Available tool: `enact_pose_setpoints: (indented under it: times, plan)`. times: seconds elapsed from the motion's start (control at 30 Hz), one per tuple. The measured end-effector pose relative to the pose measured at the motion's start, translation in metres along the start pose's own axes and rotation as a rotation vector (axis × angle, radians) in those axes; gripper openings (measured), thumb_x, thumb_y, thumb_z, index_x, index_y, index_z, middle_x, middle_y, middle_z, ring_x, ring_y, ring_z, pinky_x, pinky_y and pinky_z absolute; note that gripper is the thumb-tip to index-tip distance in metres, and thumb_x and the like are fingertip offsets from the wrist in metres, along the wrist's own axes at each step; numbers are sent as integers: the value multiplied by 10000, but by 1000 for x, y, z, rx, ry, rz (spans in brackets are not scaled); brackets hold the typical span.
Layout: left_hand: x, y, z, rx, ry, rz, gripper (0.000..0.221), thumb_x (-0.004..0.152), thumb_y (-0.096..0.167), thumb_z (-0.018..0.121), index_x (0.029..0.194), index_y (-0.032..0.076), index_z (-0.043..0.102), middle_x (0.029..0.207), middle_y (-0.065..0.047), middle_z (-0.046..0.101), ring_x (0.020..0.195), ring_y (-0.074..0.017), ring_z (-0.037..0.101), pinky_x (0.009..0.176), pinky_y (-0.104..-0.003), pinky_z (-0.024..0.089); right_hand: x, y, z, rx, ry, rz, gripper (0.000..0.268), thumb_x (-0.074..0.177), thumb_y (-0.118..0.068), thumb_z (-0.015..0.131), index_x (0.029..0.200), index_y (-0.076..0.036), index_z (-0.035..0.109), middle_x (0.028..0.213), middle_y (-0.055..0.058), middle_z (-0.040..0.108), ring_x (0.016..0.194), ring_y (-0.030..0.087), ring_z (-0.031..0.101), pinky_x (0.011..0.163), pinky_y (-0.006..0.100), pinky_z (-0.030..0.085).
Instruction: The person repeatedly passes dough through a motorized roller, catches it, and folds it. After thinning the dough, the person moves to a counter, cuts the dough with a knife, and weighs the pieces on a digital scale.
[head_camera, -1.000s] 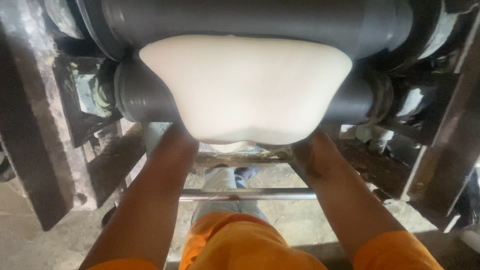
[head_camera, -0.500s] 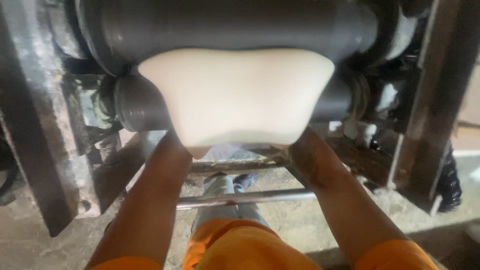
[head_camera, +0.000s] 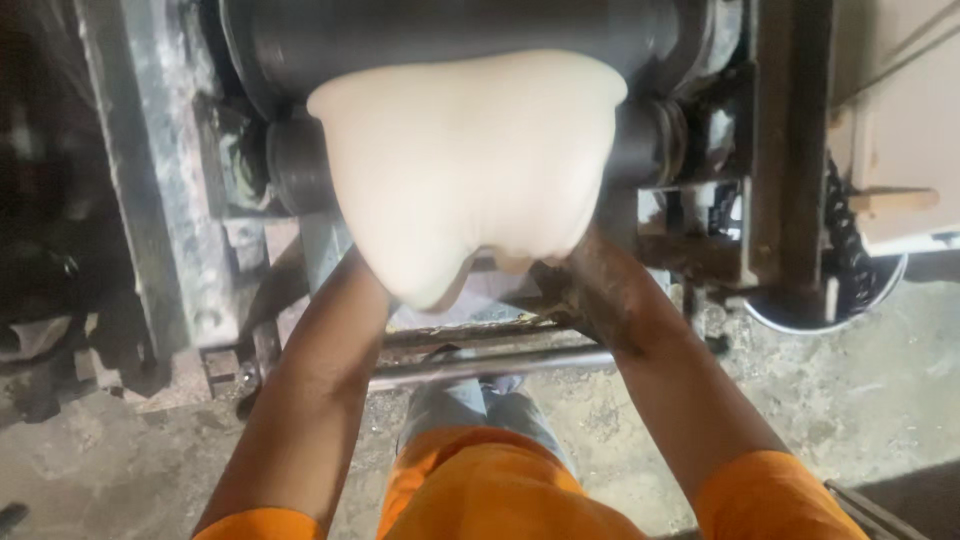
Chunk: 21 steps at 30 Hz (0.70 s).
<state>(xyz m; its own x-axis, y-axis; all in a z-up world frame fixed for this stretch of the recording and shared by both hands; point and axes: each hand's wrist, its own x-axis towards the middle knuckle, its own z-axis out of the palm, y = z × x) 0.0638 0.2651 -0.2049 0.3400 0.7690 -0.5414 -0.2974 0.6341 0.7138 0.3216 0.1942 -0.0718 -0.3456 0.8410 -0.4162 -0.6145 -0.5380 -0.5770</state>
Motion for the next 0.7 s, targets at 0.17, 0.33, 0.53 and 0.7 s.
enact_pose_setpoints:
  times: [0.17, 0.33, 0.53, 0.7]
  plan:
    - [-69, 15, 11, -137, -54, 86, 778, 951, 608, 481, 1471, 30, 471, 1410, -169, 632, 1268, -312, 649, 1092, -452, 530, -9, -12, 31, 66, -84, -72, 610, 1017, -479, 427, 1397, -10, 519, 1333, 143, 630, 1220, 288, 604, 1061, 425, 505]
    - [-158, 40, 28, -263, -165, 178, 786, 954, 616, 470, 1478, 31, 465, 1420, -170, 628, 1277, -316, 646, 1099, -457, 528, -51, -9, 61, 117, -146, -139, 632, 1013, -496, 416, 1406, -10, 514, 1350, 149, 631, 1238, 293, 608, 1074, 428, 507]
    - [-238, 62, 55, -458, -281, 300, 795, 957, 625, 458, 1486, 32, 457, 1433, -171, 622, 1288, -320, 642, 1106, -463, 525, -103, -6, 71, 199, -121, -251, 708, 976, -577, 382, 1398, -26, 526, 1377, 154, 627, 1260, 303, 610, 1076, 432, 509]
    - [-263, 70, 81, 45, 122, 282, 625, 939, 409, 709, 1366, -38, 612, 1259, -189, 728, 1150, -327, 708, 995, -406, 567, -100, -15, 77, -226, -3, -253, 507, 1064, -348, 604, 1367, 58, 619, 1356, 191, 659, 1188, 272, 678, 1044, 397, 556]
